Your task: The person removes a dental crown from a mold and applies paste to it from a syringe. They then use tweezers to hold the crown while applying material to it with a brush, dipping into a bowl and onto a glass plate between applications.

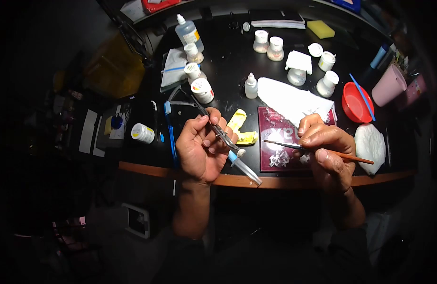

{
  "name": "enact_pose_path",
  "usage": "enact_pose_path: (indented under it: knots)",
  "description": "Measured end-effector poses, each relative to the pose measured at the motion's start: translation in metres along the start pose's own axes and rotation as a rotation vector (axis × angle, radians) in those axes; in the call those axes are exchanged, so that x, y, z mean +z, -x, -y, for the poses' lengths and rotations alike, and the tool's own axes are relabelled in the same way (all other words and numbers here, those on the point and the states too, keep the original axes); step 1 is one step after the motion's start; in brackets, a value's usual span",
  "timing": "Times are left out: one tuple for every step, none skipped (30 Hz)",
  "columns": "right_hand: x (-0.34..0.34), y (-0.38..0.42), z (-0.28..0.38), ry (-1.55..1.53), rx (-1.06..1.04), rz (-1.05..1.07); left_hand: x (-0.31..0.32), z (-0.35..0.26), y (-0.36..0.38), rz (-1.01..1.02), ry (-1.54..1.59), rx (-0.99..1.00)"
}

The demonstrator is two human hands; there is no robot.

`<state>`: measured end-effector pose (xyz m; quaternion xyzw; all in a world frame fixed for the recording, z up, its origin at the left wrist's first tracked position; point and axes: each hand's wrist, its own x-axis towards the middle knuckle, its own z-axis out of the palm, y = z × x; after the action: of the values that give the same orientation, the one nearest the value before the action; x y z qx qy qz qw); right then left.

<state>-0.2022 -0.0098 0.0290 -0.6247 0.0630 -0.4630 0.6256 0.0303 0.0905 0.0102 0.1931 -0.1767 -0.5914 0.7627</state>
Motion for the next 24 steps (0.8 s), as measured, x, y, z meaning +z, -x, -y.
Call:
enact_pose_path:
  knots:
    - [-0.007, -0.009, 0.000, 0.030, -0.072, 0.032, 0.009, -0.002, -0.007, 0.001, 0.002, -0.041]
    - [-0.013, -0.016, 0.003, 0.060, -0.139, 0.062, 0.014, -0.004, -0.017, 0.039, 0.000, -0.086]
    - [-0.013, -0.021, 0.009, 0.038, -0.119, 0.044, 0.017, -0.004, -0.026, 0.071, 0.000, -0.137]
    - [-0.015, -0.027, 0.011, 0.028, -0.117, 0.041, 0.020, -0.003, -0.036, 0.110, -0.005, -0.177]
    - [-0.019, -0.031, 0.012, 0.020, -0.113, 0.036, 0.022, -0.001, -0.046, 0.154, -0.019, -0.216]
    - [-0.021, -0.034, 0.016, 0.001, -0.090, 0.039, 0.022, 0.002, -0.056, 0.192, 0.024, -0.263]
    - [-0.023, -0.037, 0.019, -0.019, -0.066, 0.042, 0.025, 0.005, -0.066, 0.230, 0.066, -0.310]
    - [-0.024, -0.040, 0.023, -0.039, -0.042, 0.044, 0.031, 0.008, -0.073, 0.258, 0.061, -0.325]
    - [-0.025, -0.044, 0.024, -0.062, -0.058, 0.033, 0.038, 0.011, -0.079, 0.246, 0.076, -0.347]
    - [-0.029, -0.047, 0.021, -0.058, -0.106, 0.042, 0.045, 0.015, -0.084, 0.256, 0.075, -0.343]
    - [-0.034, -0.050, 0.019, -0.054, -0.154, 0.051, 0.051, 0.019, -0.088, 0.260, 0.077, -0.339]
    - [-0.034, -0.049, 0.019, -0.042, -0.174, 0.024, 0.055, 0.021, -0.093, 0.289, 0.100, -0.368]
    - [-0.034, -0.048, 0.016, -0.026, -0.205, -0.001, 0.057, 0.023, -0.098, 0.324, 0.088, -0.375]
    - [-0.033, -0.047, 0.013, -0.007, -0.256, -0.024, 0.058, 0.026, -0.103, 0.356, 0.077, -0.381]
    - [-0.032, -0.045, 0.010, 0.009, -0.296, -0.045, 0.058, 0.029, -0.106, 0.385, 0.068, -0.384]
    - [-0.030, -0.042, 0.006, 0.018, -0.328, -0.054, 0.054, 0.033, -0.110, 0.448, 0.069, -0.371]
    - [-0.028, -0.040, 0.005, 0.019, -0.347, -0.054, 0.054, 0.037, -0.110, 0.434, 0.066, -0.352]
    - [-0.027, -0.038, 0.004, 0.019, -0.366, -0.053, 0.056, 0.040, -0.108, 0.419, 0.063, -0.335]
    - [-0.025, -0.036, 0.002, 0.020, -0.385, -0.053, 0.058, 0.043, -0.105, 0.401, 0.061, -0.323]
    - [-0.025, -0.034, 0.001, 0.049, -0.403, -0.038, 0.059, 0.044, -0.102, 0.363, 0.044, -0.315]
    - [-0.023, -0.032, 0.001, 0.056, -0.410, -0.024, 0.058, 0.045, -0.100, 0.389, 0.084, -0.335]
    - [-0.020, -0.031, 0.001, 0.063, -0.418, -0.010, 0.057, 0.045, -0.098, 0.417, 0.123, -0.354]
    - [-0.020, -0.030, 0.000, 0.064, -0.423, 0.015, 0.056, 0.044, -0.096, 0.447, 0.160, -0.369]
    - [-0.018, -0.028, 0.001, 0.088, -0.433, 0.031, 0.053, 0.044, -0.096, 0.501, 0.151, -0.377]
